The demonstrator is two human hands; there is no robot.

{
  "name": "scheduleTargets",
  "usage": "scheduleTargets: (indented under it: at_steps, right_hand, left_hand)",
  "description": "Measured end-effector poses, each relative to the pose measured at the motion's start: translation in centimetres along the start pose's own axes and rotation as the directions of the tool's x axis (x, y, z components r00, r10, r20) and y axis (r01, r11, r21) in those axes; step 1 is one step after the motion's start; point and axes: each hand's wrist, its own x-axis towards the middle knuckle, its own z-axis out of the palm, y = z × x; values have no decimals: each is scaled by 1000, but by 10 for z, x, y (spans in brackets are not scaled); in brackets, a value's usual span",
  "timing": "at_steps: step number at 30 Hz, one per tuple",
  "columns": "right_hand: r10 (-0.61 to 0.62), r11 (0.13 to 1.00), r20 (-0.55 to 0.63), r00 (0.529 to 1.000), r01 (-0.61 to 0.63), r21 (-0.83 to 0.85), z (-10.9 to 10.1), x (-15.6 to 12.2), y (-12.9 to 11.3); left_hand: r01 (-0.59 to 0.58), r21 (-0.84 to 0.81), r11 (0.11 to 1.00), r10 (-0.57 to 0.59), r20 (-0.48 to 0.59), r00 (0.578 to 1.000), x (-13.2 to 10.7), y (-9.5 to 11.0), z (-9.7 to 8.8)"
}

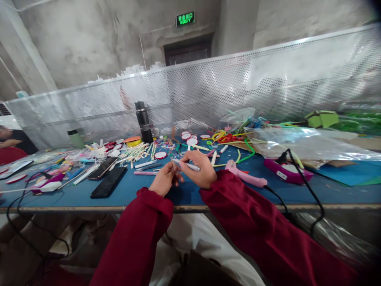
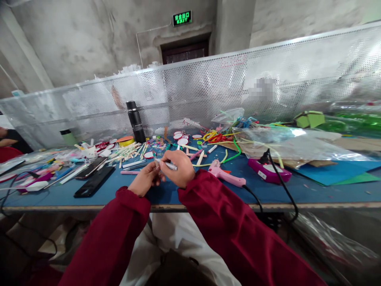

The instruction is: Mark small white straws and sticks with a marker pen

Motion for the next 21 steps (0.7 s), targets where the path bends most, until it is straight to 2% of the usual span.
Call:
scheduleTargets:
  at_steps: [21]
  right_hand:
    - [11, 1000, -12, 1000, -11, 3, 1, -1, 2]
  left_hand:
    - [2, 3, 1000, -2, 8, 1000, 0, 0, 0]
